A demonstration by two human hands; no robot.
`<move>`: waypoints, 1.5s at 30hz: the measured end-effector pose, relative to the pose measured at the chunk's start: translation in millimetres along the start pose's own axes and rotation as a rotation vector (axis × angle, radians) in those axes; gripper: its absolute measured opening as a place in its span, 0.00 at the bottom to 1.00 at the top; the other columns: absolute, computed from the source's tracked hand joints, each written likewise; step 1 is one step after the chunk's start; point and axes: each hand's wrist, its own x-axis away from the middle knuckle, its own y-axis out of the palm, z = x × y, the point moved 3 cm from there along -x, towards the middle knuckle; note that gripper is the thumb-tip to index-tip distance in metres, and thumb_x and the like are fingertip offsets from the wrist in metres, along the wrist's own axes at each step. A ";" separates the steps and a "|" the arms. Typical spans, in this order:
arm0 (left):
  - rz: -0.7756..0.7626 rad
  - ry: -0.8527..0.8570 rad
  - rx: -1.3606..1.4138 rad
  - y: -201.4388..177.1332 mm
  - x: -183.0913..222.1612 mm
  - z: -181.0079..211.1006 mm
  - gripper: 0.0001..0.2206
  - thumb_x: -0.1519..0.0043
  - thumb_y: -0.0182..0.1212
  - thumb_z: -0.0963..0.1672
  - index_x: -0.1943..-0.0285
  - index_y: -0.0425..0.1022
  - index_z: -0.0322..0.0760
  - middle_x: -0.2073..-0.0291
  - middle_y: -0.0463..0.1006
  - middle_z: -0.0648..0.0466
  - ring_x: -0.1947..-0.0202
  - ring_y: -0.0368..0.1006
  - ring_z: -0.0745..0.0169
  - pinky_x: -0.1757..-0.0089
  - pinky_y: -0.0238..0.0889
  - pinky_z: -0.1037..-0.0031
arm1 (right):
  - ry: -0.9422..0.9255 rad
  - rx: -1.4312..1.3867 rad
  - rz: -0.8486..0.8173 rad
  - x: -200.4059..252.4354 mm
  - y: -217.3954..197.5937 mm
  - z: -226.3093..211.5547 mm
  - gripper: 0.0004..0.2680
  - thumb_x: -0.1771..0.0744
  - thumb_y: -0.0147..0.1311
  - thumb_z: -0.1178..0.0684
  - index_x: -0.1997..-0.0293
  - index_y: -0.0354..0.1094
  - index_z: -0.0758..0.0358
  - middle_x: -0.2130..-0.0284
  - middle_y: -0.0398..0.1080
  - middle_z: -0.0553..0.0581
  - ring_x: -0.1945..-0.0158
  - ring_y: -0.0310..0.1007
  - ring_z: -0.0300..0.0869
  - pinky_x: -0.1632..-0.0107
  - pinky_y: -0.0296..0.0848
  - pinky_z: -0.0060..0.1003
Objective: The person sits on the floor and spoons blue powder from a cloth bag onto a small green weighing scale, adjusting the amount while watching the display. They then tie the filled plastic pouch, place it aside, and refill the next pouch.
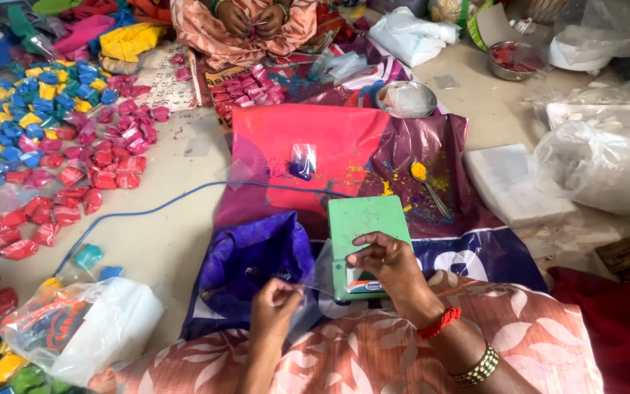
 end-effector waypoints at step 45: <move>0.062 0.528 -0.582 74.9 45.0 34.9 0.48 0.54 0.79 0.43 0.28 0.49 0.27 0.40 0.64 0.33 0.40 0.62 0.32 0.43 0.61 0.54 | -0.215 0.393 0.042 14.3 30.6 21.4 0.10 0.39 0.68 0.62 0.62 0.67 0.67 0.74 0.74 0.52 0.69 0.69 0.31 0.66 0.72 0.29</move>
